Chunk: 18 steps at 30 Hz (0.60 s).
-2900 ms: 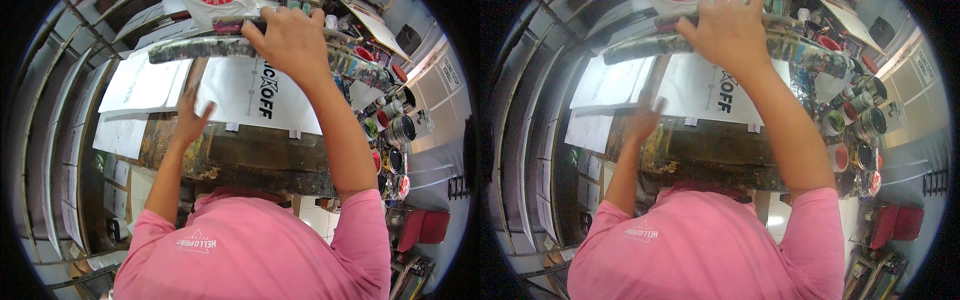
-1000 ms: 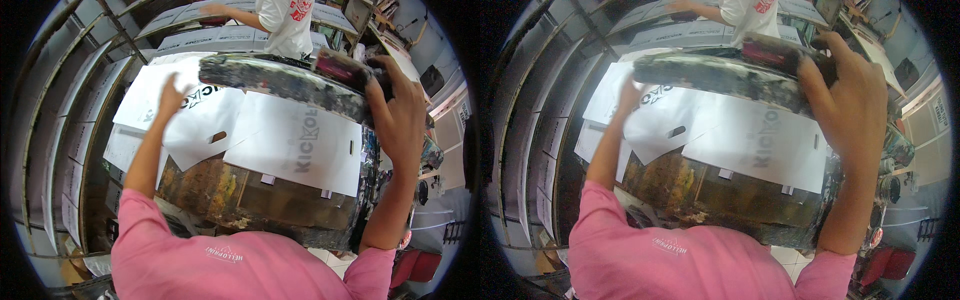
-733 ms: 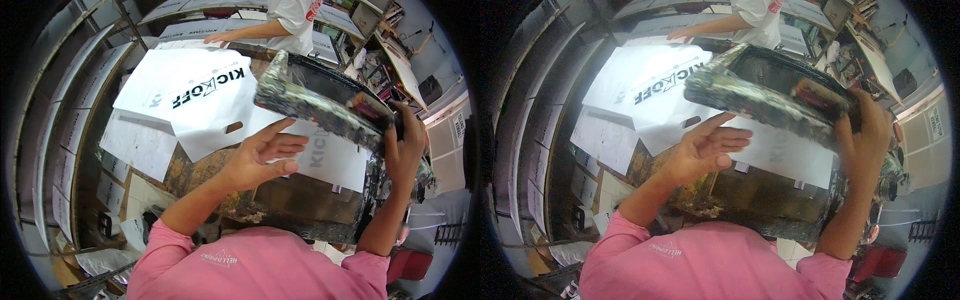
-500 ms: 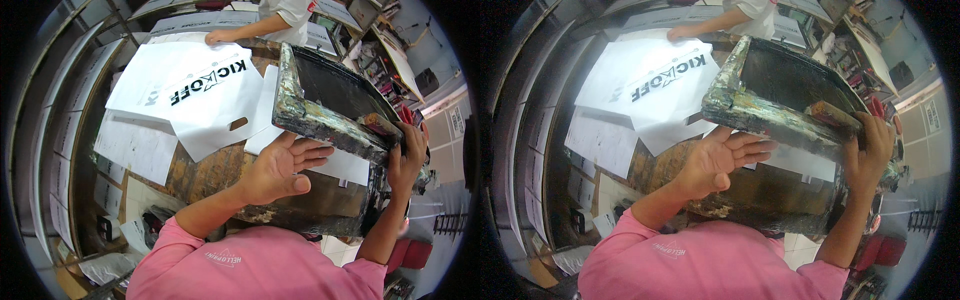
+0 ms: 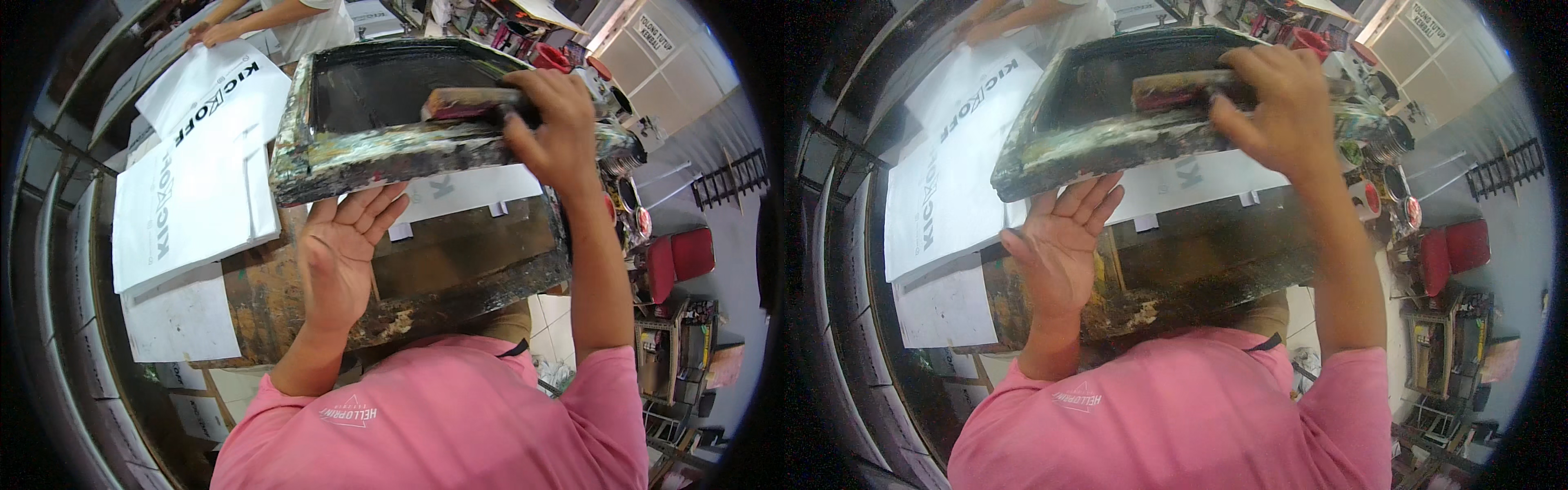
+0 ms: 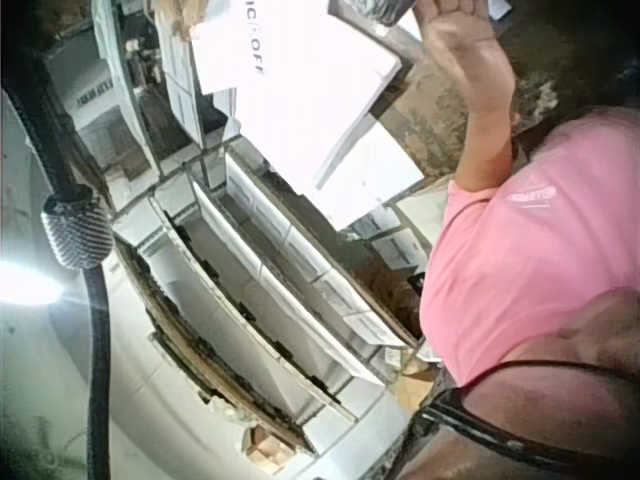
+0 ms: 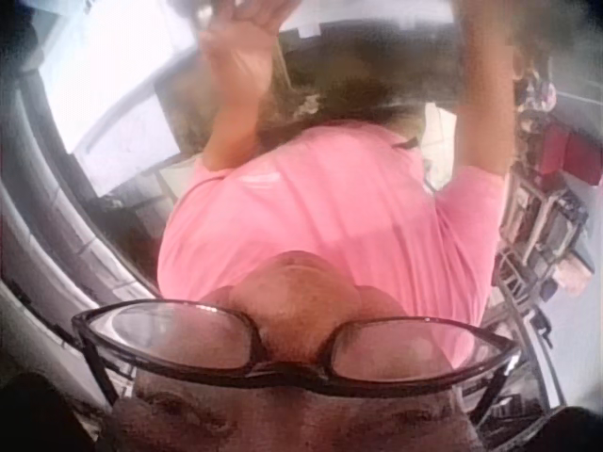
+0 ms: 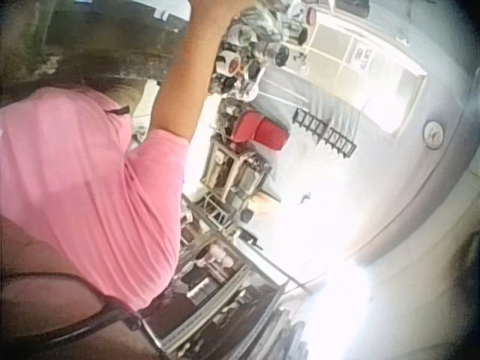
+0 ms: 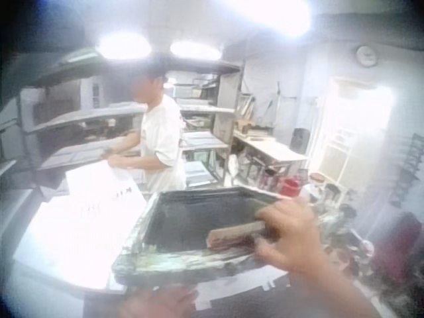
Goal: The person performs screen printing on white plastic bags by placing a bag under a screen, applying black ink using a squeegee with a sweeping motion, and then lifting the screen to set the printed bag aside.
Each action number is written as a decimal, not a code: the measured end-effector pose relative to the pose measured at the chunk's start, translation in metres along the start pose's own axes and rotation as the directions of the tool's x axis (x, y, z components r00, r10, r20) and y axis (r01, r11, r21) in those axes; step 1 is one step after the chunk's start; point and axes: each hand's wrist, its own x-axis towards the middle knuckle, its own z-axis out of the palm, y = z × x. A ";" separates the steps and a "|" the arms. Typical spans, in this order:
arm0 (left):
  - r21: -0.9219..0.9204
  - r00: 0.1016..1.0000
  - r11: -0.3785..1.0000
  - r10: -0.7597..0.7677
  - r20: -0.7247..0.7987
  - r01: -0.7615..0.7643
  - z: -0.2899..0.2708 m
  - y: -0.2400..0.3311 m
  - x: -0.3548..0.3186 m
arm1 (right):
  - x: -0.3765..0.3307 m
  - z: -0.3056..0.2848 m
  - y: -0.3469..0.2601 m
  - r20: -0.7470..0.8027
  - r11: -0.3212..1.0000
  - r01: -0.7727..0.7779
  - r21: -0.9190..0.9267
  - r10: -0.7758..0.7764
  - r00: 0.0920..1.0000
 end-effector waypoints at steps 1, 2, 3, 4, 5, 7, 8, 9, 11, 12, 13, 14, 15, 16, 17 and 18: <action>-0.029 1.000 1.000 -0.007 -0.003 0.007 0.000 -0.001 -0.006 | -0.005 0.001 -0.006 -0.004 1.000 -0.002 0.006 0.002 1.000; -0.077 0.996 0.997 -0.032 -0.083 0.025 0.001 -0.002 -0.013 | -0.009 0.002 -0.011 0.001 1.000 -0.021 0.020 0.021 1.000; -0.092 0.966 0.993 -0.092 -0.243 0.072 0.001 -0.002 -0.021 | -0.017 0.003 -0.017 0.037 0.999 -0.039 0.009 0.039 0.999; -0.100 0.945 0.989 -0.134 -0.299 0.109 0.002 -0.003 -0.029 | -0.025 0.004 -0.023 0.072 0.999 -0.039 0.004 0.039 0.997; -0.174 0.930 0.978 -0.171 -0.327 0.119 0.002 -0.004 -0.036 | -0.035 0.004 -0.028 0.131 0.995 -0.095 0.003 0.094 0.987; -0.175 0.870 0.958 -0.280 -0.406 0.227 0.001 -0.007 -0.051 | -0.054 0.006 -0.030 0.218 0.998 -0.054 0.007 0.052 0.975; -0.158 0.833 0.950 -0.313 -0.456 0.271 -0.001 -0.010 -0.057 | -0.062 0.008 -0.029 0.282 1.000 -0.012 0.028 0.003 0.960; -0.133 0.777 0.938 -0.341 -0.529 0.321 -0.002 -0.014 -0.063 | -0.069 0.011 -0.024 0.362 0.994 -0.024 0.104 -0.016 0.932; -0.146 0.720 0.922 -0.373 -0.585 0.359 -0.007 -0.026 -0.074 | -0.079 0.019 -0.013 0.516 0.966 -0.029 0.255 -0.110 0.849; -0.132 0.693 0.917 -0.373 -0.617 0.376 -0.010 -0.034 -0.079 | -0.082 0.026 -0.008 0.550 0.953 -0.018 0.302 -0.159 0.820; -0.126 0.640 0.901 -0.388 -0.663 0.416 -0.014 -0.042 -0.083 | -0.086 0.034 -0.004 0.574 0.948 -0.029 0.318 -0.168 0.801; -0.140 0.632 0.892 -0.408 -0.659 0.429 -0.019 -0.049 -0.087 | -0.087 0.044 0.002 0.628 0.941 -0.056 0.334 -0.178 0.758; -0.132 0.661 0.903 -0.393 -0.639 0.409 -0.022 -0.056 -0.092 | -0.086 0.057 0.008 0.576 0.929 -0.095 0.359 -0.140 0.805; -0.130 0.650 0.902 -0.391 -0.651 0.412 -0.025 -0.062 -0.096 | -0.086 0.071 0.014 0.556 0.910 -0.149 0.386 -0.101 0.825; -0.123 0.644 0.904 -0.381 -0.663 0.409 -0.027 -0.068 -0.099 | -0.086 0.086 0.021 0.549 0.886 -0.207 0.415 -0.063 0.833; -0.105 0.639 0.899 -0.379 -0.670 0.424 -0.029 -0.073 -0.102 | -0.079 0.105 0.032 0.498 0.903 -0.167 0.395 -0.057 0.865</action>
